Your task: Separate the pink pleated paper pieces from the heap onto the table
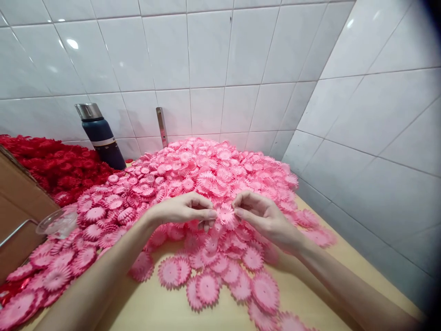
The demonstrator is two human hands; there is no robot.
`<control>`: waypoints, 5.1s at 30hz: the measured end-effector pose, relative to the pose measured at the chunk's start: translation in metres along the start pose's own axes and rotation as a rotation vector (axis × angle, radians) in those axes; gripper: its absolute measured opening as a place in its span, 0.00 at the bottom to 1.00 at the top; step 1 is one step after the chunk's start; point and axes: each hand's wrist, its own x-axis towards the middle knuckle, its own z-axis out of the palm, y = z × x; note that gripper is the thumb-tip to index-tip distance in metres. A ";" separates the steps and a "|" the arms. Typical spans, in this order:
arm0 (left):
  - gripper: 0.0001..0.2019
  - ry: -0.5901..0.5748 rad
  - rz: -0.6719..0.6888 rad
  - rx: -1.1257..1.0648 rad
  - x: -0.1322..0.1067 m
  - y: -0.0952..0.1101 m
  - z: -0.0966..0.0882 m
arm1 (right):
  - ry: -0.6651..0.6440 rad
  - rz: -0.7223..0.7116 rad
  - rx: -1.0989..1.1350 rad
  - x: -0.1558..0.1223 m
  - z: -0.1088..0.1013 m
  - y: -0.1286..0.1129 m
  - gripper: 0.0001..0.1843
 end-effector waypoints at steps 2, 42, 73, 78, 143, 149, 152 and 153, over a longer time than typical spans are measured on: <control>0.16 0.029 -0.014 0.024 0.002 0.001 0.004 | -0.022 0.001 -0.047 -0.001 0.001 -0.002 0.05; 0.18 0.330 0.029 0.287 0.006 0.004 0.013 | 0.085 0.077 -0.015 0.000 0.009 0.004 0.10; 0.14 0.179 0.017 -0.030 0.013 -0.007 0.016 | -0.028 0.107 0.025 -0.003 0.014 0.004 0.09; 0.13 0.184 0.004 0.020 0.012 -0.004 0.015 | -0.064 0.090 -0.049 -0.002 0.011 0.006 0.10; 0.15 0.243 0.034 0.044 0.014 0.000 0.022 | 0.032 0.025 -0.107 -0.004 0.013 0.010 0.11; 0.10 0.240 -0.004 -0.004 0.009 0.004 0.014 | 0.066 0.044 -0.085 -0.003 0.008 0.011 0.12; 0.08 0.279 -0.010 -0.011 0.006 0.003 0.008 | 0.172 0.026 -0.094 -0.001 0.004 0.011 0.13; 0.08 0.294 -0.008 -0.009 0.006 0.002 0.007 | 0.214 0.021 -0.096 0.000 0.003 0.012 0.13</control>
